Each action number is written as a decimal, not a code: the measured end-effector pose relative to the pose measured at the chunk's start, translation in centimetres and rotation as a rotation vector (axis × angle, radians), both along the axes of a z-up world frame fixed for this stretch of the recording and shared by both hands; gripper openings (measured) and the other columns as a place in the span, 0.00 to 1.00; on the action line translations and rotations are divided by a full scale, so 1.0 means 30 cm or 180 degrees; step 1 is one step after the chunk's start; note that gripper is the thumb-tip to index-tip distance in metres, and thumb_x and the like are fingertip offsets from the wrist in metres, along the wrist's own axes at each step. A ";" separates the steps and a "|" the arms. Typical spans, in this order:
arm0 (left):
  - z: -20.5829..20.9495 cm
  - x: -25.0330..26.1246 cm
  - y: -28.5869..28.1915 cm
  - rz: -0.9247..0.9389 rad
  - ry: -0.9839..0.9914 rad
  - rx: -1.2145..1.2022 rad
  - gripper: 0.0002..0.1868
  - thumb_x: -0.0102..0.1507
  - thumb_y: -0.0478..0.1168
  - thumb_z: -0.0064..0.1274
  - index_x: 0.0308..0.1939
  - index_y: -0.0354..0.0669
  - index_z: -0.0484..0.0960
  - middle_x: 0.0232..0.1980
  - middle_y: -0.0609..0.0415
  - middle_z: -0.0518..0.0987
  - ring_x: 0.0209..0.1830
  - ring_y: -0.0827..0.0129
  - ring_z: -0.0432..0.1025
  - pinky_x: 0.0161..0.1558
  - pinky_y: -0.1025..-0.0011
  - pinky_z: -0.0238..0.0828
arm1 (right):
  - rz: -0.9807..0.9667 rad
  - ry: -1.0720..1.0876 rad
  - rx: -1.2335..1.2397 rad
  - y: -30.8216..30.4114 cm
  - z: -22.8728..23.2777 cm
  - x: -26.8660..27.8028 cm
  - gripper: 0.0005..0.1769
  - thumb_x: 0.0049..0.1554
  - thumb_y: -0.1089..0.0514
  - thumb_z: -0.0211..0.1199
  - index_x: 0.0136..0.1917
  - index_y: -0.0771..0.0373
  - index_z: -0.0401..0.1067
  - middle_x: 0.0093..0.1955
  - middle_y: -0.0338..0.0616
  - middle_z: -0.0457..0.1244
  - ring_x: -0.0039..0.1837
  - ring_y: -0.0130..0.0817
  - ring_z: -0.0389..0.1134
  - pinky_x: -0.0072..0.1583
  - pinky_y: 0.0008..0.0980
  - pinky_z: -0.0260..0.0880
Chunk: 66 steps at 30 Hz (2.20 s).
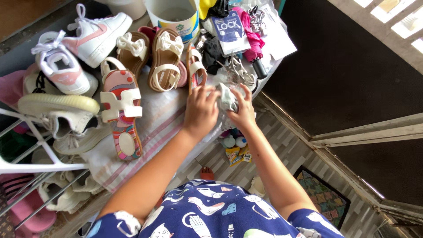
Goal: The person wipes several pairs of shoes with a cloth, including sandals and sneakers, then places them on a shoe rack. The person also ties the laces of a pair of sneakers before placing them on the rack.
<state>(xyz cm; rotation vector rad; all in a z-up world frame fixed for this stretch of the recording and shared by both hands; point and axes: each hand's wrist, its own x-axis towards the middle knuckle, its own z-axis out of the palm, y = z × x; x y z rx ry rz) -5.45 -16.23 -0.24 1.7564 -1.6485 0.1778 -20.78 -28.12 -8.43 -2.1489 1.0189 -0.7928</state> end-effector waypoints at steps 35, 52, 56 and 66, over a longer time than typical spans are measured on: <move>-0.162 0.096 -0.455 -0.0459 -0.0821 0.1078 0.08 0.56 0.30 0.54 0.39 0.42 0.82 0.49 0.53 0.78 0.55 0.57 0.72 0.48 0.62 0.76 | -0.0129 -0.0014 0.0274 -0.101 0.100 -0.071 0.39 0.40 0.63 0.66 0.67 0.59 0.71 0.67 0.47 0.60 0.67 0.48 0.66 0.65 0.39 0.67; 0.129 0.242 -0.549 -0.0250 -0.0036 0.0204 0.21 0.63 0.28 0.52 0.61 0.38 0.78 0.73 0.50 0.72 0.64 0.55 0.72 0.62 0.61 0.70 | -0.0181 -0.0777 0.0181 -0.048 0.172 -0.043 0.41 0.40 0.68 0.64 0.70 0.58 0.71 0.66 0.46 0.59 0.68 0.44 0.65 0.67 0.37 0.67; 0.137 0.204 -0.325 -0.0104 0.0187 -0.0088 0.24 0.62 0.30 0.54 0.63 0.38 0.75 0.69 0.49 0.72 0.67 0.52 0.70 0.64 0.59 0.69 | -0.0030 -0.0893 -0.0032 -0.165 0.228 0.035 0.45 0.40 0.69 0.65 0.73 0.53 0.71 0.69 0.46 0.59 0.72 0.43 0.64 0.69 0.37 0.69; 0.097 0.122 0.095 0.0166 0.0035 0.0590 0.28 0.53 0.41 0.67 0.56 0.42 0.76 0.65 0.45 0.68 0.69 0.48 0.57 0.68 0.50 0.57 | 0.0720 -0.0963 -0.0317 -0.264 0.266 0.158 0.36 0.43 0.67 0.63 0.68 0.64 0.70 0.66 0.48 0.63 0.71 0.46 0.66 0.74 0.37 0.63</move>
